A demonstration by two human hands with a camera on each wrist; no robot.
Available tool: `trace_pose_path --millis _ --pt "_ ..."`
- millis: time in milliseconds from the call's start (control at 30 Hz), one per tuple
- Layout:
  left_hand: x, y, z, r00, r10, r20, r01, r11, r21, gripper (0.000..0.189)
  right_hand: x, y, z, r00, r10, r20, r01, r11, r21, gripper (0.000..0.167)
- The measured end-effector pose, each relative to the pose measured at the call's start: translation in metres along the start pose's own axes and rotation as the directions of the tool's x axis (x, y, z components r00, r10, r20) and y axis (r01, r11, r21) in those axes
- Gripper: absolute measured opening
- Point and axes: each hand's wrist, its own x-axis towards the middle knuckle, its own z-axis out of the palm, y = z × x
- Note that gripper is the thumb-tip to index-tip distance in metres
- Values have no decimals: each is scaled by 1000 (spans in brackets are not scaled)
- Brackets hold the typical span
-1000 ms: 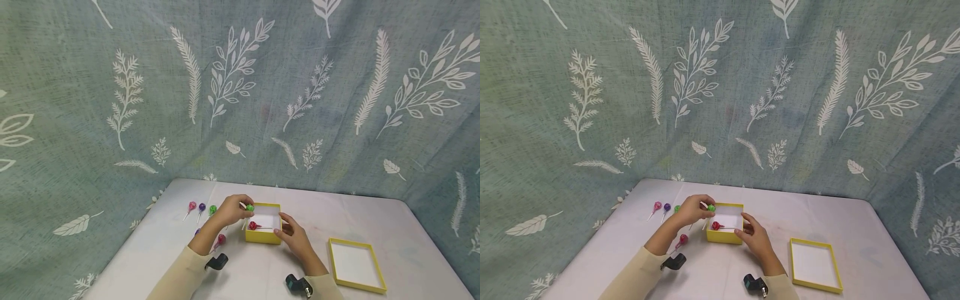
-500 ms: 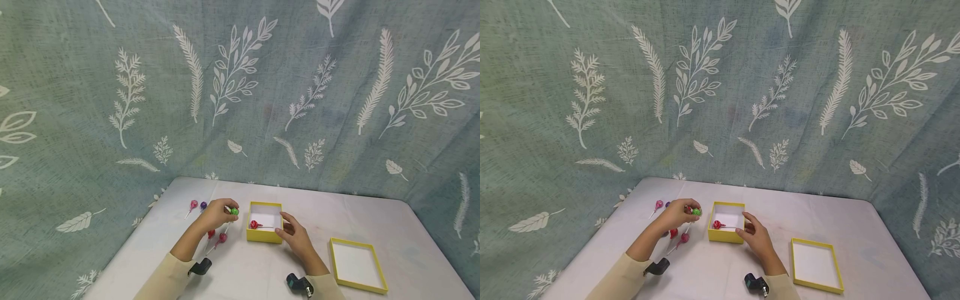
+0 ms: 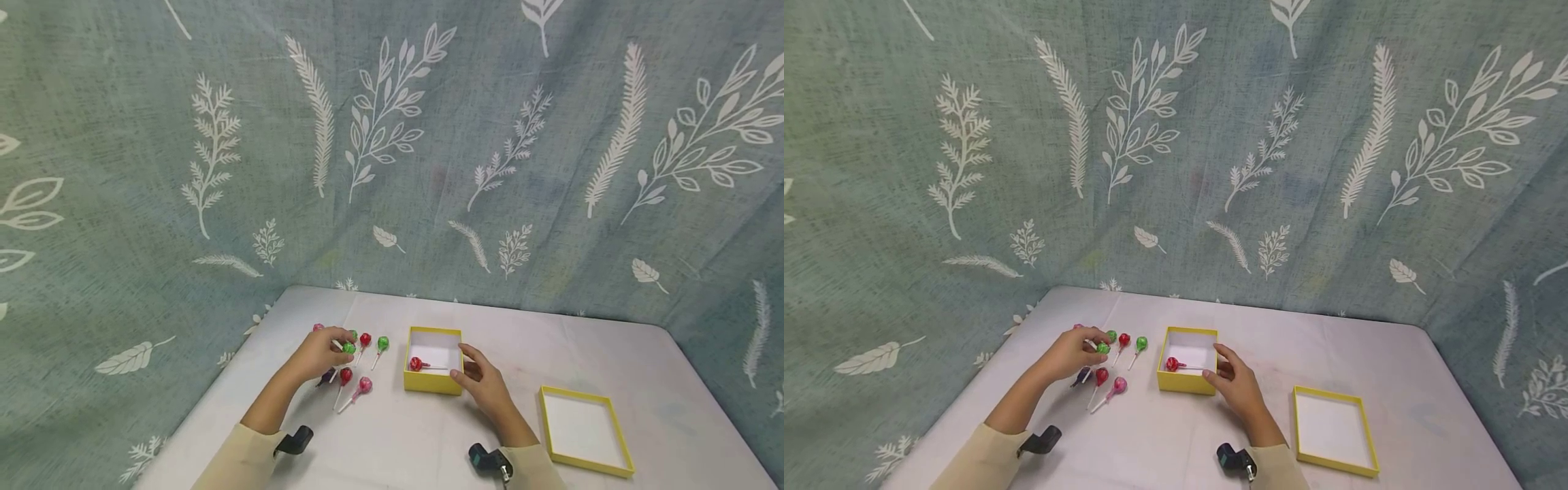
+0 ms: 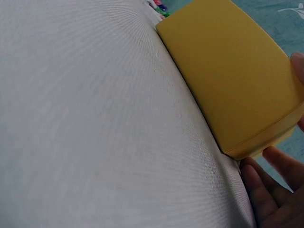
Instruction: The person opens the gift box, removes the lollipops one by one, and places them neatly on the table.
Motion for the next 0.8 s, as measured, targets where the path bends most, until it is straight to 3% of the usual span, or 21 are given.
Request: trace_pose_path --millis 400,800 --pt "-16 -40 -16 995 -94 -43 97 993 70 29 -1 -2 -1 1000 14 7 -14 1000 4 67" --pt "-20 -68 -17 992 -117 -52 122 985 125 23 0 -1 -1 999 34 10 -34 999 9 66"
